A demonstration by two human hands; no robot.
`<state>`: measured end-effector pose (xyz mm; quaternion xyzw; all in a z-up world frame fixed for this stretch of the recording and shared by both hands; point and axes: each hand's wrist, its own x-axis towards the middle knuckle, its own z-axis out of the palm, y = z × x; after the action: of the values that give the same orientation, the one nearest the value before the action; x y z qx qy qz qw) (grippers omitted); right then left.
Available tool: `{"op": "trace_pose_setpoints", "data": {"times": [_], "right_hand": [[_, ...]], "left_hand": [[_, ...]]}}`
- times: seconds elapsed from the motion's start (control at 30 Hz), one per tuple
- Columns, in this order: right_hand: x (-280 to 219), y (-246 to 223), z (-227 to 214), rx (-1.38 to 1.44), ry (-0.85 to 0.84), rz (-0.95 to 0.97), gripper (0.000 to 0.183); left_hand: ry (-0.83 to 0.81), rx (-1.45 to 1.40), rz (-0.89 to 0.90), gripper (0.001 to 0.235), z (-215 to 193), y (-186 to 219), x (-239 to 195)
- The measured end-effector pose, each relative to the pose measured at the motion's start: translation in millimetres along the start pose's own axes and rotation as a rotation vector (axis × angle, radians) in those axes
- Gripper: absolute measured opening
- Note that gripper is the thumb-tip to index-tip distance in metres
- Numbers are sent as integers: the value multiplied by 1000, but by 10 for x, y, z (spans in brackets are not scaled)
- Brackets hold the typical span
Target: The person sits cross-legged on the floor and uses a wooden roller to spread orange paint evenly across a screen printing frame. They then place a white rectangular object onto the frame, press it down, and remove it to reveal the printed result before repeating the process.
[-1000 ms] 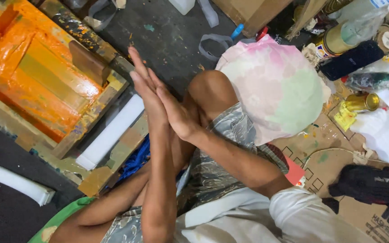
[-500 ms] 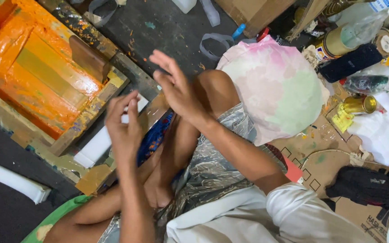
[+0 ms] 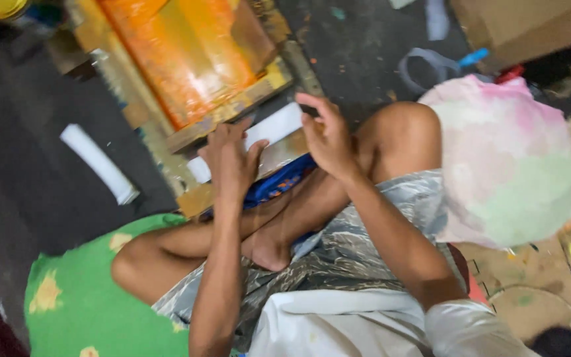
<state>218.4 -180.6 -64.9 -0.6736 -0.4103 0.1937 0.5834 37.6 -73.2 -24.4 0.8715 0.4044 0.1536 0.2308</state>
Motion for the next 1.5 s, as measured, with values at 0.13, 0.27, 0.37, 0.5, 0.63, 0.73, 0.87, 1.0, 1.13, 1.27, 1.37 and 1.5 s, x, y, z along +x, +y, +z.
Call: {"op": "trace_pose_setpoints", "data": {"times": [0.13, 0.27, 0.37, 0.5, 0.63, 0.73, 0.87, 1.0, 1.13, 1.27, 1.37, 1.5], "right_hand": [[-14, 16, 30, -61, -1, -52, 34], [-25, 48, -7, -207, -42, -95, 40], [-28, -47, -3, -214, -46, -78, 44], [-22, 6, 10, -264, -72, -87, 48], [-12, -65, 24, -239, -19, -112, 47], [11, -123, -4, -212, 62, -188, 29], [65, -149, -68, -117, 23, -219, 16], [248, -317, -120, -170, -144, -349, 26], [288, -333, 6, -634, -615, -457, 45], [411, -390, 64, -686, -780, -488, 41], [392, -272, 68, -663, -731, -535, 38], [325, -250, 47, -740, -734, -552, 41]], "left_hand": [[58, 84, -60, 38, 115, -122, -6], [75, 28, -121, 23, 169, -100, -23], [100, 15, -131, 14, 187, -89, 26], [76, 28, -114, 11, 171, -102, 51], [42, -23, -86, 6, 11, -3, 69], [-25, -112, -24, 3, -197, 126, 77], [1, -334, 31, 10, -420, 241, 110], [188, -358, 0, 15, -734, -86, 90], [30, -331, -96, 20, -645, -200, -96], [-120, -281, -207, 43, -558, -260, -169], [-181, -267, -212, 61, -650, -156, -205], [-227, -220, -195, 65, -612, -206, -202]]}}
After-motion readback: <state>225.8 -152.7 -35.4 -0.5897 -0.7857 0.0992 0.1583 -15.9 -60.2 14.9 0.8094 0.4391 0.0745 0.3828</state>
